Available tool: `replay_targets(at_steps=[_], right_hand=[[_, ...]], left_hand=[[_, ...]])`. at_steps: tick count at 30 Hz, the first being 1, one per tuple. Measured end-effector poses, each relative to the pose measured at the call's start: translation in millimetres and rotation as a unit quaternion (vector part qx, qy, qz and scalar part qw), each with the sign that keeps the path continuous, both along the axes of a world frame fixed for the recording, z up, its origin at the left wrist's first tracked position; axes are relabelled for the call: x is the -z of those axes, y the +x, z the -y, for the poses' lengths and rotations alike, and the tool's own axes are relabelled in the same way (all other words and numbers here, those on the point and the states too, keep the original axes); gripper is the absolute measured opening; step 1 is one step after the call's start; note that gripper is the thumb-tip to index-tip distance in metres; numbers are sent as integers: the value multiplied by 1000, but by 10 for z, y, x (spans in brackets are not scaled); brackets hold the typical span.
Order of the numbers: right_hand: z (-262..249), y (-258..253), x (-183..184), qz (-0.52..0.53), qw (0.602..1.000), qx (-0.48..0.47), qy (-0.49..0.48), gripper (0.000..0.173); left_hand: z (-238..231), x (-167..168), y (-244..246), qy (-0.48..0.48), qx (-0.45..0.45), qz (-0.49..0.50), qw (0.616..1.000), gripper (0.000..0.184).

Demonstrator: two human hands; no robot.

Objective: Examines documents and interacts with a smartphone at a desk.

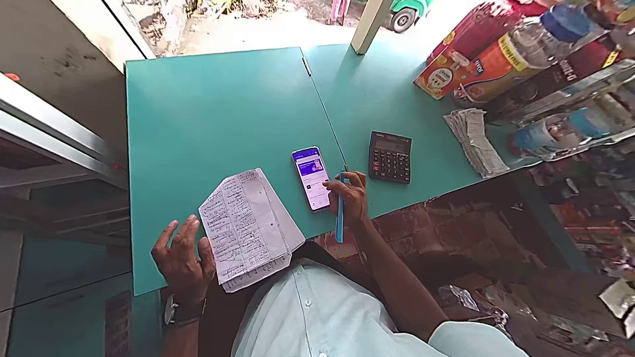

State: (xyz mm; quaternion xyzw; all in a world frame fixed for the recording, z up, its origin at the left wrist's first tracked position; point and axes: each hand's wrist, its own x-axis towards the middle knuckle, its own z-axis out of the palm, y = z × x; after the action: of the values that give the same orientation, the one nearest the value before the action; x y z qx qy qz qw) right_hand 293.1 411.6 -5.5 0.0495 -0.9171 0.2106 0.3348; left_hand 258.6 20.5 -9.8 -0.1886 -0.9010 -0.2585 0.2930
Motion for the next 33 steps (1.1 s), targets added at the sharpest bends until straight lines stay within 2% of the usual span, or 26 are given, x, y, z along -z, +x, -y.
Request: replay_targets(at_steps=[3,5,8,12,15,20,28,33], right_hand=[[6,11,-18,-27,997,70,-10,25],[-4,7,-8,-45,997,54,-35,24],[-26,14,-2,-36,997,-21,-57,21],[-24,5,-4,1,996,-83,-41,22],[-16,6,-17,21,997,-66,-19,23],[-9,-10,-3,-1,999,29,-15,25],[-62,-10,-30,-34,994,-27,-95,22],[-79,0,-10,6,996,-43,-82,24]], left_hand=[[7,16,-10,21,-6,-7,1000,48],[21,9,-26,36,-9,-12,999,48],[36,1,-26,45,-10,-7,999,47],[44,12,-30,48,-11,-9,999,48],[37,-3,-22,49,-21,-8,999,48],[37,-4,-21,52,-27,-11,998,47],[27,-2,-13,57,-28,-16,998,47],[27,-22,12,68,-23,-9,997,47]])
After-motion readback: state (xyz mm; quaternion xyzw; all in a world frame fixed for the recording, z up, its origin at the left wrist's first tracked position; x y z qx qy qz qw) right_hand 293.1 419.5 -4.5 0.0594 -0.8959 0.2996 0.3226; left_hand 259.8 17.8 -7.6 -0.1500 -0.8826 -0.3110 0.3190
